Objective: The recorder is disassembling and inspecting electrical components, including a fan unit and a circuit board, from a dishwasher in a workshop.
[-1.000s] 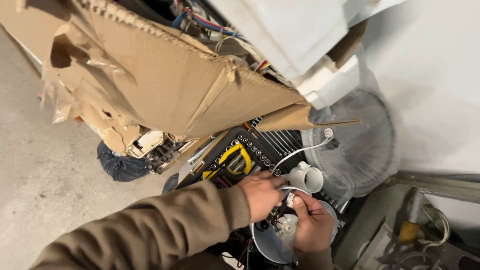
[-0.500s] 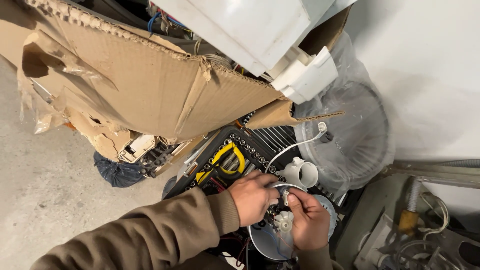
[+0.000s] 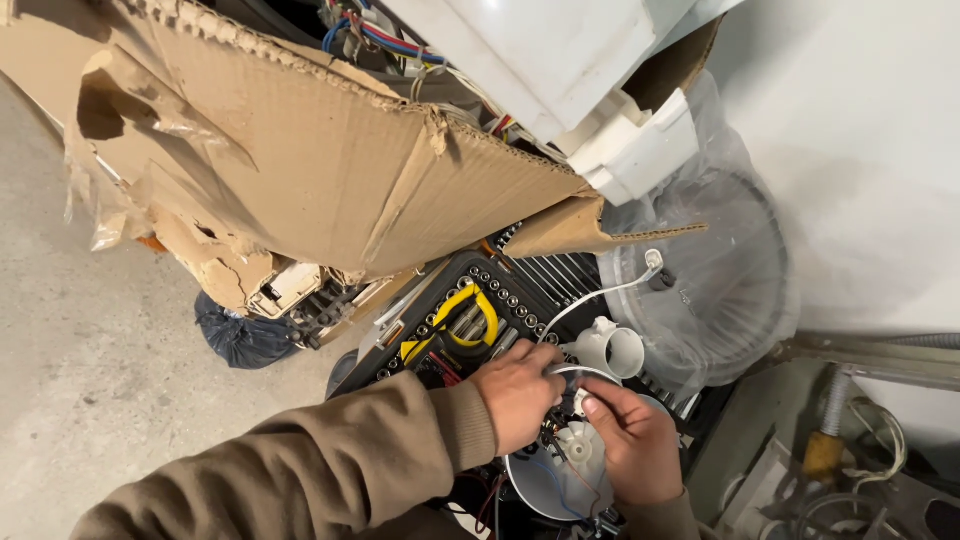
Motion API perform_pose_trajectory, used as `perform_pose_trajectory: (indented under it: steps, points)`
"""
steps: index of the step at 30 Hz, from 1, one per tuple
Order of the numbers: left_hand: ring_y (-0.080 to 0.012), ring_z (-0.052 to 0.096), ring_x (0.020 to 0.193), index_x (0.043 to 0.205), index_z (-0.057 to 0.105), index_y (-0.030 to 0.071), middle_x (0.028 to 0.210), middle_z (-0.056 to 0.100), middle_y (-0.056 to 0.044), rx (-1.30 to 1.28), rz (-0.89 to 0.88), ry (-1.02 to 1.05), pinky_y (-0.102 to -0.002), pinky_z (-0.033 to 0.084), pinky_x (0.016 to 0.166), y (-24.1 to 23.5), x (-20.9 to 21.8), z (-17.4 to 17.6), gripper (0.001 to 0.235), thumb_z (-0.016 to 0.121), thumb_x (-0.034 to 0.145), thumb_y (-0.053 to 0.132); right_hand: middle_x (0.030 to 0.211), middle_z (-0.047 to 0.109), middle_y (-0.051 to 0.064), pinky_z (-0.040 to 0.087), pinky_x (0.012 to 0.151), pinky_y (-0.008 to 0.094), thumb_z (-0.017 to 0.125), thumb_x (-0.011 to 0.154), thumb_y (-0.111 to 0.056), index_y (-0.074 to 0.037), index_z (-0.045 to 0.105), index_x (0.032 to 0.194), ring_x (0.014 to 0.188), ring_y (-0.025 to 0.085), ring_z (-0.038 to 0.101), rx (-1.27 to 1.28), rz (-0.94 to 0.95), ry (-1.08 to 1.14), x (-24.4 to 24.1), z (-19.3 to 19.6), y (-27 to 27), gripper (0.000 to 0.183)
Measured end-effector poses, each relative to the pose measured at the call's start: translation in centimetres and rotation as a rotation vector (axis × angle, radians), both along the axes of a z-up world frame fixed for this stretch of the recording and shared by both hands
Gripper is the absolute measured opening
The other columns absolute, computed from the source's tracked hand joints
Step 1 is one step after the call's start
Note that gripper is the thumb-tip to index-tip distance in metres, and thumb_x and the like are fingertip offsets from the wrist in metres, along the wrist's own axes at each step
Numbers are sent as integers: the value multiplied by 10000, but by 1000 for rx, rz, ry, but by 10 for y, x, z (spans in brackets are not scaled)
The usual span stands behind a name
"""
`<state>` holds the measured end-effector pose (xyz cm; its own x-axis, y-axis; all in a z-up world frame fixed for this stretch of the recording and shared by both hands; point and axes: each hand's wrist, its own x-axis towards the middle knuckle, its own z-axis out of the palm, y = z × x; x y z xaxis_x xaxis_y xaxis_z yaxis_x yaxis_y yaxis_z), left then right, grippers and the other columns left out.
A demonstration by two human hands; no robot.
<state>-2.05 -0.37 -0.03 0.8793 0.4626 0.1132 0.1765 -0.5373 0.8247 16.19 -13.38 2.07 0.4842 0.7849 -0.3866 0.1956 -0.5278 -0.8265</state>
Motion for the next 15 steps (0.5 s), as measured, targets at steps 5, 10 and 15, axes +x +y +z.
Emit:
perform_pose_trajectory:
  steps: [5, 10, 15]
  points:
    - [-393, 535, 1190, 1032, 698, -18, 1318, 548, -219, 43, -25, 67, -445, 440, 1041, 0, 2, 0, 265, 608, 786, 23, 1100, 788, 113, 550, 827, 260, 682, 910, -32, 55, 715, 1215, 923, 110, 687, 19, -29, -48, -3, -1, -1, 319]
    - [-394, 525, 1190, 1046, 694, -16, 1324, 535, -225, 18, -62, 55, -441, 432, 1041, 4, 0, 4, 318, 616, 738, 5, 990, 787, 114, 562, 813, 262, 627, 967, -46, 75, 709, 1118, 886, 124, 705, 65, 71, -65, -3, 4, 3, 211]
    - [-382, 534, 1171, 1022, 712, 4, 1286, 565, -208, -9, -25, 29, -438, 442, 1029, 0, -1, 3, 287, 624, 748, 12, 955, 775, 98, 580, 769, 273, 601, 970, -56, 53, 676, 1153, 838, 144, 720, 80, 73, -50, -7, 7, 11, 226]
